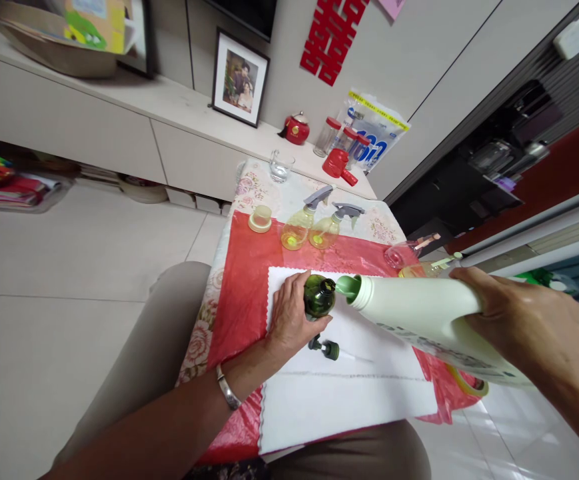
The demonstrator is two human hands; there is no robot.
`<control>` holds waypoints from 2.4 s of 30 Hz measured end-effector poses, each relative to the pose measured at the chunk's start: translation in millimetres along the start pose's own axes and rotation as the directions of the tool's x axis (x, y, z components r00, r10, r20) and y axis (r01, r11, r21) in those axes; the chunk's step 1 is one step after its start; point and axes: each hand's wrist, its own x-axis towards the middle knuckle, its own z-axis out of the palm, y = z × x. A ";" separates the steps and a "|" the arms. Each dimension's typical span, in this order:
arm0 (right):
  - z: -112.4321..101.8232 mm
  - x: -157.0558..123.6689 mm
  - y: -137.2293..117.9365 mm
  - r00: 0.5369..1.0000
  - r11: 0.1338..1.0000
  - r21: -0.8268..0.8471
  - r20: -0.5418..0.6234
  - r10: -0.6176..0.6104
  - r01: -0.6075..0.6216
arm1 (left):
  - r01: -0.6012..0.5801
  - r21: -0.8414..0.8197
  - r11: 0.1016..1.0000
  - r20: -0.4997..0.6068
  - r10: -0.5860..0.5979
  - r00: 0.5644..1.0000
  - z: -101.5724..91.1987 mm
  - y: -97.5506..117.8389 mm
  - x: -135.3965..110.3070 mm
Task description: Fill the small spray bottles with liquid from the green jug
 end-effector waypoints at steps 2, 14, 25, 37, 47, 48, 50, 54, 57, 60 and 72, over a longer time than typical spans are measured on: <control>-0.5 0.1 -0.9 1.000 1.000 -0.002 0.001 -0.001 0.001 | -0.001 0.002 1.000 0.000 0.001 1.000 0.3 -0.1 -0.1; -0.8 0.1 -1.2 1.000 1.000 0.007 -0.009 0.001 -0.001 | 0.009 0.002 1.000 -0.002 -0.009 1.000 1.4 -0.9 -0.5; -3.5 0.3 -2.3 1.000 1.000 0.002 0.015 0.020 -0.020 | 0.001 -0.003 1.000 -0.002 -0.001 1.000 1.0 -0.9 -0.6; -0.8 -0.4 -1.8 1.000 1.000 -0.013 -0.013 0.014 -0.014 | 0.003 0.003 1.000 -0.002 -0.003 1.000 1.1 -0.8 -0.6; 0.8 0.5 1.3 0.999 1.000 -0.003 -0.033 -0.004 0.004 | 0.007 0.014 1.000 0.002 -0.007 1.000 0.8 -0.2 -0.3; 0.4 0.7 0.7 1.000 1.000 -0.001 -0.026 -0.001 0.001 | 0.006 0.014 1.000 0.004 -0.006 1.000 0.4 0.2 -0.4; -0.2 1.0 -0.7 1.000 1.000 0.002 -0.020 0.000 0.000 | 0.008 0.012 1.000 0.008 -0.008 1.000 -0.1 0.5 -0.5; 0.0 1.1 -1.0 1.000 1.000 -0.010 -0.010 0.015 -0.015 | 0.011 0.007 1.000 0.010 -0.011 1.000 0.2 -0.1 -0.7; 0.9 0.4 0.5 0.999 1.000 -0.009 -0.033 0.010 -0.010 | 0.007 0.006 1.000 0.007 -0.007 1.000 1.0 -0.9 -0.8; 1.9 0.1 1.4 0.999 1.000 0.002 -0.042 0.000 0.000 | 0.008 0.008 1.000 0.010 -0.008 1.000 1.4 -1.3 -0.5; -0.8 1.6 -1.2 1.000 1.000 0.008 -0.024 0.018 -0.018 | -0.003 0.013 1.000 0.007 0.003 1.000 0.6 -1.0 -1.2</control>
